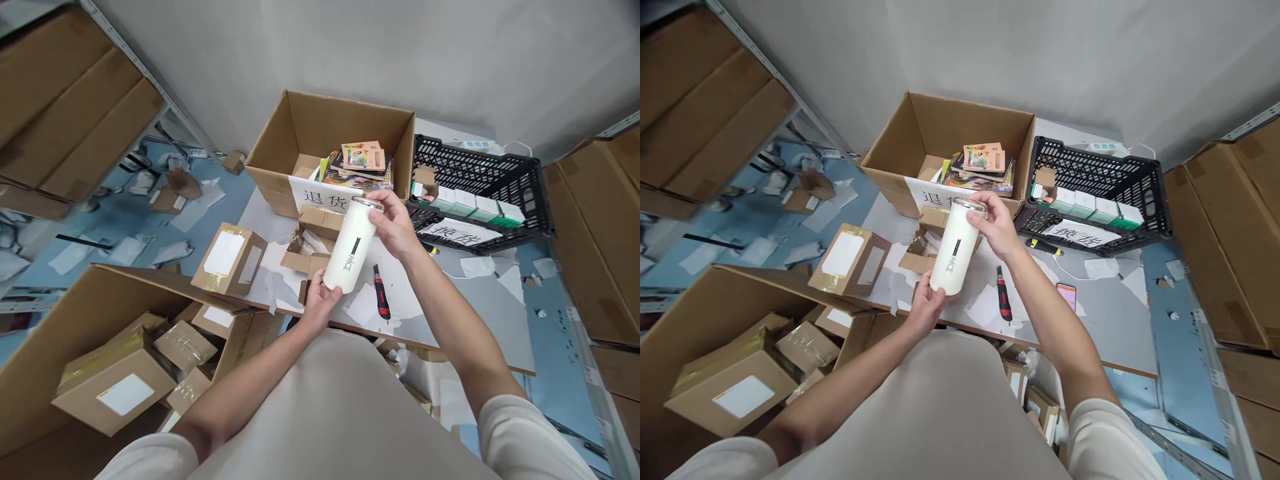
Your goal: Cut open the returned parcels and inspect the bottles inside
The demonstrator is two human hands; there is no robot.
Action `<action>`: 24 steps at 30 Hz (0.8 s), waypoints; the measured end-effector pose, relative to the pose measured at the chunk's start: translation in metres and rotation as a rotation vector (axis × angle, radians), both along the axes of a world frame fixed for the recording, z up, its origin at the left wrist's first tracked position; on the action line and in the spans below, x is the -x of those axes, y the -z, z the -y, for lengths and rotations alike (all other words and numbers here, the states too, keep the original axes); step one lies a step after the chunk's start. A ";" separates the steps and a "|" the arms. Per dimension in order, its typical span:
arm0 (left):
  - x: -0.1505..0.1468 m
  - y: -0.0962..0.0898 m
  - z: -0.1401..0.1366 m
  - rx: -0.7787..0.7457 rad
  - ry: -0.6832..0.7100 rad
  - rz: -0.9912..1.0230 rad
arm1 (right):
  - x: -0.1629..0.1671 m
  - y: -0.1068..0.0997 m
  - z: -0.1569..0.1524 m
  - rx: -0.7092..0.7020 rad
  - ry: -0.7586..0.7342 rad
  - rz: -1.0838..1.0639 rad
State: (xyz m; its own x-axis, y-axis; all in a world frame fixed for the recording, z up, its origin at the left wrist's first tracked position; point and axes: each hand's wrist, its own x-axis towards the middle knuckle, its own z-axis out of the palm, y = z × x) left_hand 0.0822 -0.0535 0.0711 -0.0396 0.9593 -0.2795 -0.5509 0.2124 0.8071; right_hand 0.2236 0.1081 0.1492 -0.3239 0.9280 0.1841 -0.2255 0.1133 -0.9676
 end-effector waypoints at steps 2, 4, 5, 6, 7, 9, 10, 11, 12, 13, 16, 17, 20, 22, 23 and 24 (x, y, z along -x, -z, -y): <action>-0.002 0.001 0.005 0.016 0.040 0.058 | -0.003 0.003 0.003 0.036 -0.067 -0.042; -0.003 0.003 0.008 0.026 0.060 0.096 | -0.005 0.006 0.007 0.082 -0.132 -0.073; -0.004 0.004 0.009 0.031 0.069 0.106 | -0.006 0.007 0.008 0.111 -0.157 -0.081; -0.003 0.006 0.010 0.034 0.082 0.111 | -0.006 0.008 0.010 0.140 -0.169 -0.084; -0.003 0.007 0.009 0.032 0.097 0.113 | -0.005 0.009 0.011 0.166 -0.166 -0.083; -0.001 0.009 0.007 0.017 0.119 0.109 | -0.003 0.011 0.012 0.197 -0.121 -0.080; 0.000 0.009 0.005 0.010 0.127 0.108 | -0.002 0.012 0.012 0.203 -0.089 -0.080; 0.002 0.008 0.002 0.003 0.136 0.108 | 0.000 0.013 0.012 0.205 -0.059 -0.081; 0.004 0.007 0.000 -0.004 0.146 0.109 | 0.001 0.014 0.011 0.205 -0.034 -0.080; 0.007 0.006 -0.001 -0.008 0.154 0.108 | 0.003 0.014 0.011 0.203 -0.011 -0.077; 0.016 0.003 -0.006 -0.004 0.152 0.073 | 0.010 0.017 0.010 0.178 0.060 -0.045; 0.020 0.003 -0.007 0.007 0.133 0.050 | 0.012 0.017 0.010 0.166 0.080 -0.030; 0.029 0.002 -0.009 0.057 0.078 0.024 | 0.017 0.015 0.013 0.124 0.103 -0.002; 0.035 0.000 -0.010 0.077 0.101 0.083 | 0.019 0.010 0.016 0.102 0.061 -0.017; 0.038 -0.001 -0.010 0.086 0.134 0.129 | 0.020 0.008 0.017 0.100 0.025 -0.032; 0.040 -0.001 -0.010 0.100 0.175 0.176 | 0.021 0.007 0.019 0.107 -0.013 -0.046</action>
State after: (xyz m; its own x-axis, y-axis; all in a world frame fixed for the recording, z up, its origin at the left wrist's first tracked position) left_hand 0.0419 -0.0436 0.0724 0.1824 0.9146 -0.3609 -0.6287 0.3907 0.6723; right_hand 0.2024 0.0890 0.1427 -0.3295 0.9389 0.0992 -0.2703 0.0069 -0.9627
